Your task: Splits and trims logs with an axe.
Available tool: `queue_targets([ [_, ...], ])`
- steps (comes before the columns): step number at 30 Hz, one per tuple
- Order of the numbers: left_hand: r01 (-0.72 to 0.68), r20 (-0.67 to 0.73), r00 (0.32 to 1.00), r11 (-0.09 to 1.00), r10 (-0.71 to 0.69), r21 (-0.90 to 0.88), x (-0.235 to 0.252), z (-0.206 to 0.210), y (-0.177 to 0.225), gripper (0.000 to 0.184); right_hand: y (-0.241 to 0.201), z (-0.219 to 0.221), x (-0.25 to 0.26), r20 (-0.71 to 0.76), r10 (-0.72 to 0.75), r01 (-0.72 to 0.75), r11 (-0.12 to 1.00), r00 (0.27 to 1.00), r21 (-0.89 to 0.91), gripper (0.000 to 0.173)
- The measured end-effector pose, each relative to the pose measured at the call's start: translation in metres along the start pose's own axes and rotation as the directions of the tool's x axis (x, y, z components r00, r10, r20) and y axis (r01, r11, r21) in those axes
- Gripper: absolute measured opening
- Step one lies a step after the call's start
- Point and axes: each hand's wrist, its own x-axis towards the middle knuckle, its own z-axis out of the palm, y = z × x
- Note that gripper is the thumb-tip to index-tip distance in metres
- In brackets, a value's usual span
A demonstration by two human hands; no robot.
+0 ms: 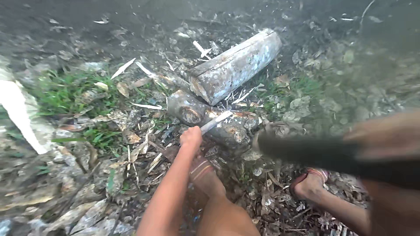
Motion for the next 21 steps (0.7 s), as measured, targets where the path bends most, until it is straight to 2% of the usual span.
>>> queue_targets([
  [1,-0.006,0.003,1.0,1.0,0.006,0.002,-0.001,-0.002,0.001,0.021,0.043,0.001,-0.027,0.068,0.085,-0.076,0.988,0.994,-0.133,0.007],
  [2,-0.009,-0.003,1.0,1.0,0.009,-0.004,-0.002,-0.003,0.0,0.021,0.09,0.001,-0.053,0.086,0.245,-0.209,0.93,0.966,-0.302,0.015],
  [3,-0.011,-0.019,1.0,1.0,0.011,-0.014,-0.002,-0.002,-0.001,0.021,0.131,-0.001,-0.071,0.089,0.478,-0.369,0.771,0.874,-0.519,0.018],
  [4,-0.013,-0.035,0.999,1.0,0.012,-0.018,-0.002,0.003,-0.001,0.022,0.163,-0.006,-0.077,0.087,0.709,-0.487,0.562,0.7,-0.668,0.025],
  [5,-0.021,-0.051,0.999,0.999,0.02,-0.024,-0.002,0.01,-0.001,0.025,0.185,-0.007,-0.08,0.059,0.831,-0.525,0.402,0.553,-0.75,0.031],
  [6,-0.028,-0.044,0.999,0.999,0.027,-0.032,-0.002,0.009,-0.003,0.028,0.196,-0.005,-0.073,0.038,0.872,-0.525,0.328,0.488,-0.786,0.035],
  [8,-0.055,0.008,0.998,0.998,0.055,-0.036,0.002,0.005,-0.008,0.029,0.196,-0.004,-0.071,0.024,0.887,-0.514,0.289,0.461,-0.808,0.036],
  [11,-0.229,0.164,0.952,0.958,0.257,-0.17,0.035,0.003,-0.029,0.034,0.201,-0.009,-0.074,0.052,0.878,-0.532,0.334,0.476,-0.778,0.034],
  [13,-0.216,0.319,0.891,0.919,0.323,-0.329,0.055,0.001,-0.042,0.039,0.214,-0.012,-0.077,0.086,0.862,-0.525,0.38,0.499,-0.762,0.032],
  [15,-0.191,0.361,0.884,0.934,0.298,-0.303,0.061,0.005,-0.037,0.039,0.221,-0.015,-0.081,0.11,0.847,-0.521,0.416,0.52,-0.745,0.03],
  [17,-0.193,0.245,0.938,0.958,0.243,-0.212,0.05,0.008,-0.029,0.033,0.219,-0.018,-0.084,0.122,0.839,-0.534,0.443,0.531,-0.72,0.027],
  [19,-0.147,0.046,0.987,0.987,0.151,-0.069,0.029,0.006,-0.023,0.026,0.203,-0.018,-0.082,0.118,0.846,-0.601,0.46,0.519,-0.654,0.022],
  [21,-0.12,-0.123,0.985,0.992,0.124,0.045,0.018,0.009,-0.017,0.027,0.173,-0.018,-0.079,0.082,0.875,-0.694,0.432,0.477,-0.576,0.018],
])
